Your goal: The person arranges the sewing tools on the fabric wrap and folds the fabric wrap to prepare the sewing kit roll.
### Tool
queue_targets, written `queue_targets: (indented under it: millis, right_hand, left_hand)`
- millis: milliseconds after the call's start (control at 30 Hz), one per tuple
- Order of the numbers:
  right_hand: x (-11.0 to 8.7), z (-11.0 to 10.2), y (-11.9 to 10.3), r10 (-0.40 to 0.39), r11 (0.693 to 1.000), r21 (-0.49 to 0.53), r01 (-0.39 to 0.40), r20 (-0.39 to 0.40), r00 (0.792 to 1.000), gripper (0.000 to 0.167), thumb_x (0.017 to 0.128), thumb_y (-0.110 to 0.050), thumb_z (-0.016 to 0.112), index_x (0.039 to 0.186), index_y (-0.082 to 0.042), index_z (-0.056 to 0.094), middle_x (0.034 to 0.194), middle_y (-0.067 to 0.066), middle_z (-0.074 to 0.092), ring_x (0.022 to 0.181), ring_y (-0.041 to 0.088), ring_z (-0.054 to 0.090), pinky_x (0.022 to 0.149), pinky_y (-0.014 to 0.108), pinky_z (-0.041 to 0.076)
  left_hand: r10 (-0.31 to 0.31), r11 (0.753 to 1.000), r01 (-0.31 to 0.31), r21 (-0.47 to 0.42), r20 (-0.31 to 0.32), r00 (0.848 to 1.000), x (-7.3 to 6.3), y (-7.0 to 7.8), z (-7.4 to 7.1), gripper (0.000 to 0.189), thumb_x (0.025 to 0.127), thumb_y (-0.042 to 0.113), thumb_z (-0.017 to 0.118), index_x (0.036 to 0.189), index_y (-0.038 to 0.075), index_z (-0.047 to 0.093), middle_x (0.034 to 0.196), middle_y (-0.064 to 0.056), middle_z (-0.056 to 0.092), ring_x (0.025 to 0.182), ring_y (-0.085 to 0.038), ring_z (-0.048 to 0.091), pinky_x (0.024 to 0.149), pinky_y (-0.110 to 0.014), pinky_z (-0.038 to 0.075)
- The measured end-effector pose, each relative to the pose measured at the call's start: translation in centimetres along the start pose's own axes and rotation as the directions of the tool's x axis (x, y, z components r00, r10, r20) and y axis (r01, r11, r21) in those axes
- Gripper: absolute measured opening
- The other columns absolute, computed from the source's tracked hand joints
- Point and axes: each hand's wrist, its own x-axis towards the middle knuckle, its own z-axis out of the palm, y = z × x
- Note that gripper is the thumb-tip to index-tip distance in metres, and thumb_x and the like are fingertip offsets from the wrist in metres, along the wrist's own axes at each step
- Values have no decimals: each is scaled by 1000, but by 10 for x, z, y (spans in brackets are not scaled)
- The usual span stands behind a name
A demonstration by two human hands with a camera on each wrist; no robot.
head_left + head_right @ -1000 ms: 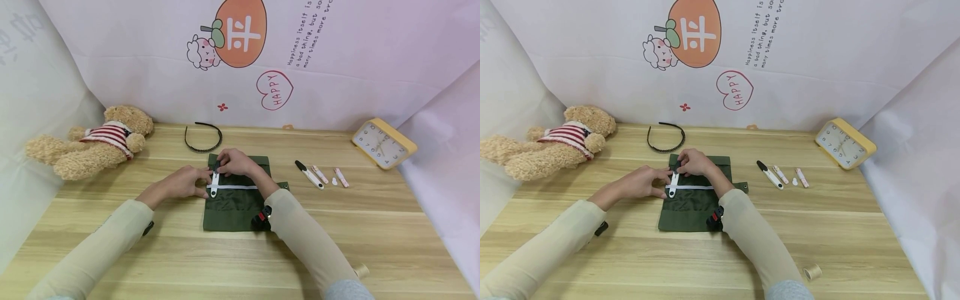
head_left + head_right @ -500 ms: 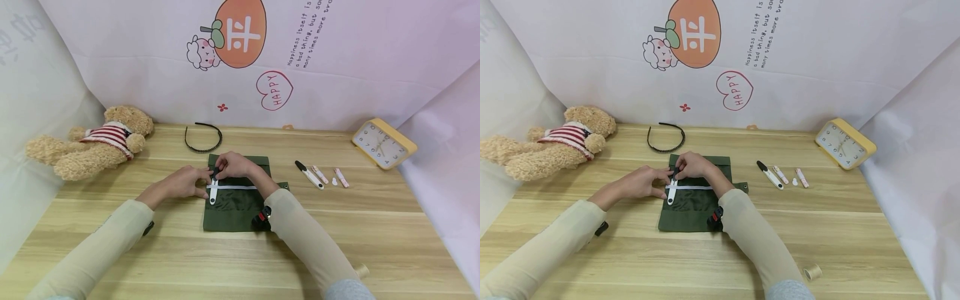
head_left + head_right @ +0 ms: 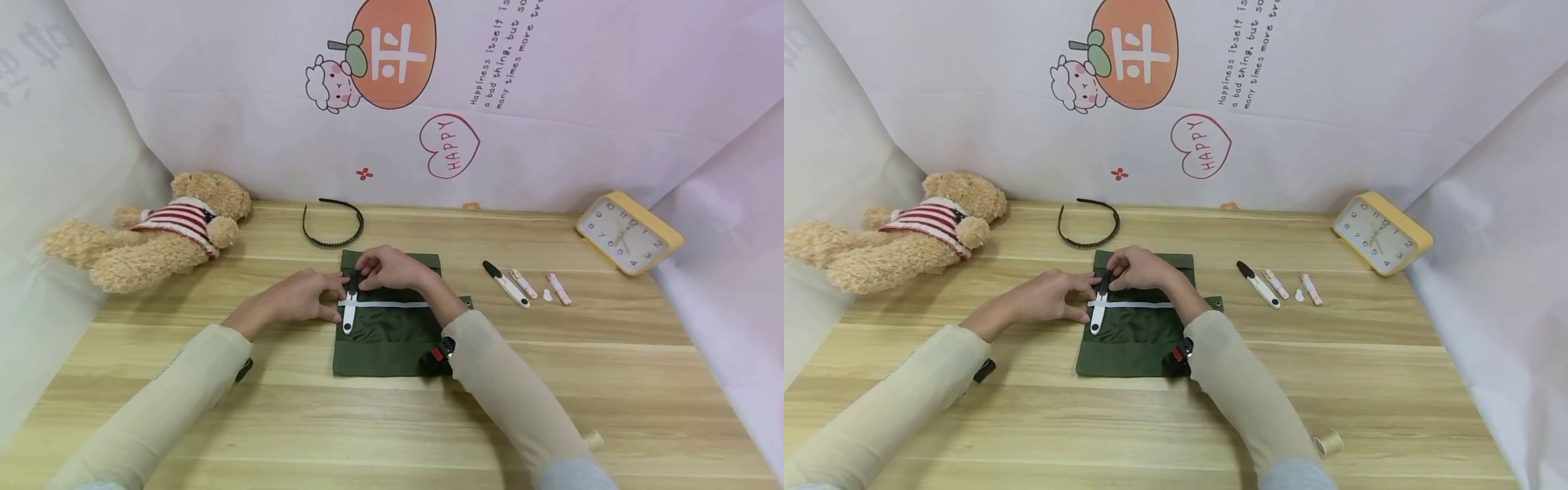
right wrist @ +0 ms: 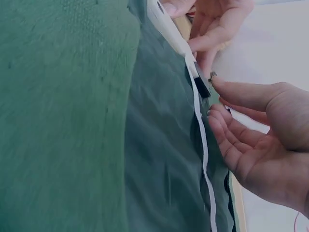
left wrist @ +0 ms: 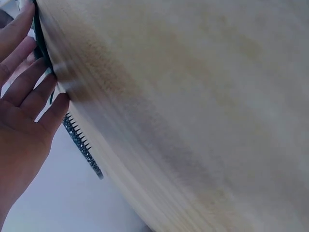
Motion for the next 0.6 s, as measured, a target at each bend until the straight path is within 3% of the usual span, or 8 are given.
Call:
queue_targets:
  millis: [133,300,467,600]
  right_hand:
    - [-8,-7,9,-49,999,11,50,-52,997,35,94,-8,72,127,3,64,118,15,66,104,25,64,89,34,54]
    - [-25,-20,13,-54,998,15,56,-113,992,34,94,-11,73,125,1,65,117,16,66,102,25,64,88,38,54]
    - [-44,-34,18,-64,998,9,65,-135,989,36,95,-13,72,127,2,64,119,18,66,105,26,64,91,41,53]
    - [-59,-46,24,-72,997,22,76,-155,985,36,97,-12,71,129,3,63,121,20,64,109,29,62,92,43,52]
  left_hand:
    - [6,1000,-6,15,-11,1000,1,1,-3,37,84,30,85,114,12,75,146,-17,53,134,-37,51,111,-51,40]
    - [17,999,-16,34,-30,999,2,2,-7,39,85,31,85,115,10,75,140,-15,60,131,-36,55,110,-50,41]
    - [20,999,-17,31,-90,996,4,5,-10,37,87,28,83,116,7,75,132,-11,66,126,-33,58,109,-50,42]
    - [51,998,-46,53,-103,993,7,8,-10,36,90,30,79,118,7,74,133,-11,66,128,-32,57,111,-50,40]
